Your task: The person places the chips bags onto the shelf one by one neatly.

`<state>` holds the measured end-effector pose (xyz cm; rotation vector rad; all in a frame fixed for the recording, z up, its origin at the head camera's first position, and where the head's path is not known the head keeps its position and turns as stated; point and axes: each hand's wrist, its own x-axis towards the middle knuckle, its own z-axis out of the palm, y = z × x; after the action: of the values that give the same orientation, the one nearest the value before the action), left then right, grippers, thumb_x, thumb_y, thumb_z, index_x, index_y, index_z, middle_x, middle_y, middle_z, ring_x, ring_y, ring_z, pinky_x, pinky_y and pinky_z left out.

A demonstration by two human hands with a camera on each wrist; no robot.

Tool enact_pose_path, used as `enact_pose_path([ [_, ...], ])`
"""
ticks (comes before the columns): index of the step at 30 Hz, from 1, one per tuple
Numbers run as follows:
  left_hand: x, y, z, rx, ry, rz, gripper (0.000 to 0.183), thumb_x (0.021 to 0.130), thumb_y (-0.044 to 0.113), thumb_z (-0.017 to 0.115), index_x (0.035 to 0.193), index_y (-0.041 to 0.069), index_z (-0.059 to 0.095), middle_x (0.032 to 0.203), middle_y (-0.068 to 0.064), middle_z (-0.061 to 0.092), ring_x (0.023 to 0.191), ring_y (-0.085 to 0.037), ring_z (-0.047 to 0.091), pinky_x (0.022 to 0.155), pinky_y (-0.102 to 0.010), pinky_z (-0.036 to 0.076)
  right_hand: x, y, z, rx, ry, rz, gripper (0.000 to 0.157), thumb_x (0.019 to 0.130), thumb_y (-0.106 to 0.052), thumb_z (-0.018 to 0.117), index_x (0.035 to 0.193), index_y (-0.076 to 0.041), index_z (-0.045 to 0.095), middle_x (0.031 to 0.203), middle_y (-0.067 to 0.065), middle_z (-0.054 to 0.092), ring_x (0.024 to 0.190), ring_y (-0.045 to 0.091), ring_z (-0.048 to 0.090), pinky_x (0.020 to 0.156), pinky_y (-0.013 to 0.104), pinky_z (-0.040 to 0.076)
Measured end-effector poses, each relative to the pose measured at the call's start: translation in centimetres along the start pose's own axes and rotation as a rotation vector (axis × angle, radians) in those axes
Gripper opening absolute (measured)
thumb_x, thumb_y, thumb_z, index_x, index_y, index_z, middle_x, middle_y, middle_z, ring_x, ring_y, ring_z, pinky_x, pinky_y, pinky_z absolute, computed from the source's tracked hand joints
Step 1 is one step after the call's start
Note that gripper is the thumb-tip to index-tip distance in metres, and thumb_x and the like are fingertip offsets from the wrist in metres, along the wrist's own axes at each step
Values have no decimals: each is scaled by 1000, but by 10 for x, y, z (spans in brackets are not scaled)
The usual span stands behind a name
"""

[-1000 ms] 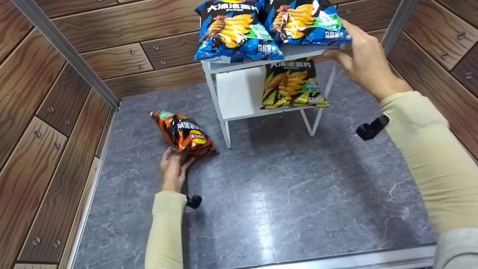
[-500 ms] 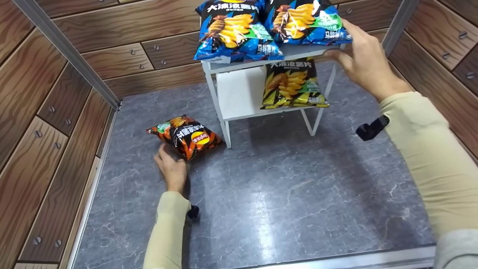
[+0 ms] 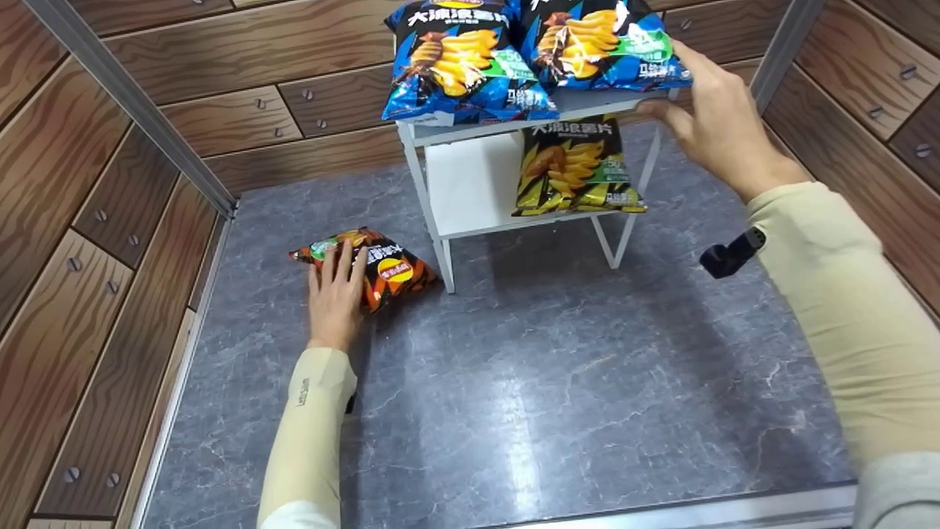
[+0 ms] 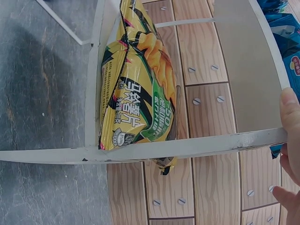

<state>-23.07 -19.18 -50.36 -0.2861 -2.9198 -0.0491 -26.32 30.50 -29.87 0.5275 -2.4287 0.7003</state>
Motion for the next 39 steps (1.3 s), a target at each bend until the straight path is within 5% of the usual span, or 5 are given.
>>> enact_pose_path([
  [7,-9,-2,9,24,-104,-38,90,80,9,79,156,13,32,163,-13,27,151,-37,22,118,-66,22,1,-1,2,2,-1,-1,63,94,-29,64,152,-18,40,144,12,54,127,35,57,107,51,45],
  [15,-10,7,9,97,-20,-79,75,82,31,79,146,10,46,142,-20,53,126,-42,52,110,-67,34,0,0,0,11,-2,25,65,94,-28,65,152,-19,39,144,11,54,128,35,56,108,51,44],
  [26,1,39,4,173,34,-167,76,87,61,64,129,-1,59,121,-24,64,113,-41,60,103,-61,43,-1,2,0,10,-1,29,66,93,-29,65,153,-19,39,143,12,55,127,36,57,107,52,45],
  [32,1,48,6,120,67,-152,57,92,46,64,120,-4,64,117,-22,61,114,-40,54,97,-59,42,-2,1,0,5,2,25,65,93,-27,66,152,-19,40,143,12,56,127,36,58,106,52,45],
  [39,1,30,0,-28,-139,-253,47,103,42,45,142,16,48,161,-26,23,148,-47,20,112,-71,27,0,0,0,9,-9,37,65,94,-31,63,153,-20,39,144,10,56,127,35,57,107,51,45],
])
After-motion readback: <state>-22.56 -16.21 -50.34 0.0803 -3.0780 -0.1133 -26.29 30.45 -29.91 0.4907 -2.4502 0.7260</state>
